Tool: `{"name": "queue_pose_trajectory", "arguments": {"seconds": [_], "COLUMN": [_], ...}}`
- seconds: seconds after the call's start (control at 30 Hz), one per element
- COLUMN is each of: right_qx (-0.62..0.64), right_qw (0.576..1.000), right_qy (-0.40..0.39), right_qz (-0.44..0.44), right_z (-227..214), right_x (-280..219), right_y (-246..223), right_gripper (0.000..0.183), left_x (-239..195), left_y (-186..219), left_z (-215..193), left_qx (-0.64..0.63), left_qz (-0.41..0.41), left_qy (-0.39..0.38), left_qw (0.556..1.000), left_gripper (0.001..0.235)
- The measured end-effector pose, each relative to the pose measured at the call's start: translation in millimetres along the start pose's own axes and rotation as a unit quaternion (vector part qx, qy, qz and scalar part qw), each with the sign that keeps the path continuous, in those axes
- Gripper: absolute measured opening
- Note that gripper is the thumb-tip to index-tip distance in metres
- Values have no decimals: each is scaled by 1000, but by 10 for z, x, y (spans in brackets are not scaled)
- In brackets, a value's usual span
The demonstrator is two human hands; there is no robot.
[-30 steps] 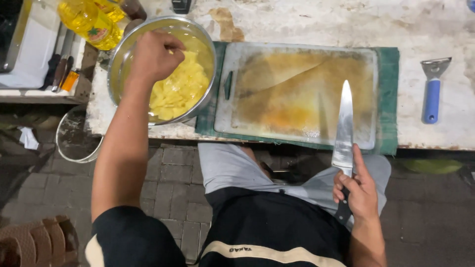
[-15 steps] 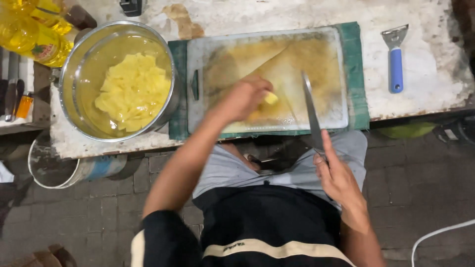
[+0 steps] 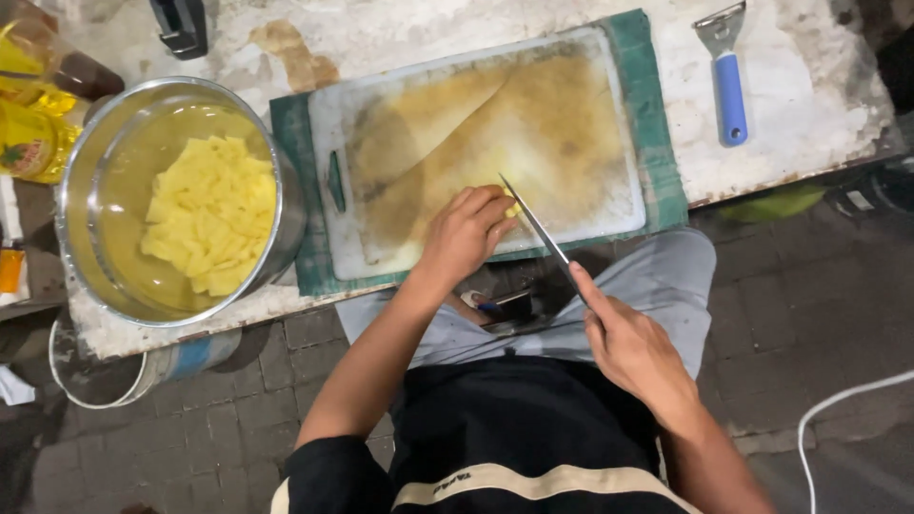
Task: The person repeatedly slices peeled potatoes into thin strips on a cutting board using a knife, then transfers the cut pieces into a metal bowl of water. The process continues with multiple potato pieces throughout the clip.
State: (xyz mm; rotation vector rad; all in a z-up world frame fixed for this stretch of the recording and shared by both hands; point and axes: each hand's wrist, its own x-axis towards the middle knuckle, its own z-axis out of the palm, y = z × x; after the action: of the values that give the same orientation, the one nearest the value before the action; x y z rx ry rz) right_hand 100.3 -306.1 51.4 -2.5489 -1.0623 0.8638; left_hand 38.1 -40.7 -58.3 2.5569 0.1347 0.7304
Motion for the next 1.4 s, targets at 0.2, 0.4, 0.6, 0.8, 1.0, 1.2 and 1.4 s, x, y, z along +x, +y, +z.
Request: {"name": "queue_pose_trajectory", "arguments": {"seconds": [0.2, 0.4, 0.6, 0.8, 1.0, 1.2, 1.4], "right_qx": [-40, -76, -58, 11, -4, -19, 5], "right_qw": [998, 995, 995, 996, 998, 997, 996], "right_qy": [-10, -58, -66, -77, -58, -57, -80], "right_qz": [-46, -30, -50, -46, -31, -53, -27], "right_z": [-168, -281, -367, -362, -389, -326, -352], "right_x": [56, 116, 160, 204, 128, 77, 106], "right_y": [-33, -84, -153, -38, -25, -88, -181], "right_gripper": [69, 71, 68, 69, 68, 70, 69], "left_x": [67, 37, 90, 78, 91, 69, 153], "left_y": [61, 35, 69, 51, 77, 70, 107], "left_z": [-70, -14, -78, -71, -98, -100, -187], "left_qx": [10, -4, -12, -29, -35, -41, -71], "left_qz": [28, 28, 33, 35, 43, 38, 38], "left_qy": [28, 53, 65, 80, 90, 92, 90], "left_qw": [999, 998, 997, 996, 994, 994, 993], "left_gripper": [12, 14, 14, 13, 8, 8, 7]}}
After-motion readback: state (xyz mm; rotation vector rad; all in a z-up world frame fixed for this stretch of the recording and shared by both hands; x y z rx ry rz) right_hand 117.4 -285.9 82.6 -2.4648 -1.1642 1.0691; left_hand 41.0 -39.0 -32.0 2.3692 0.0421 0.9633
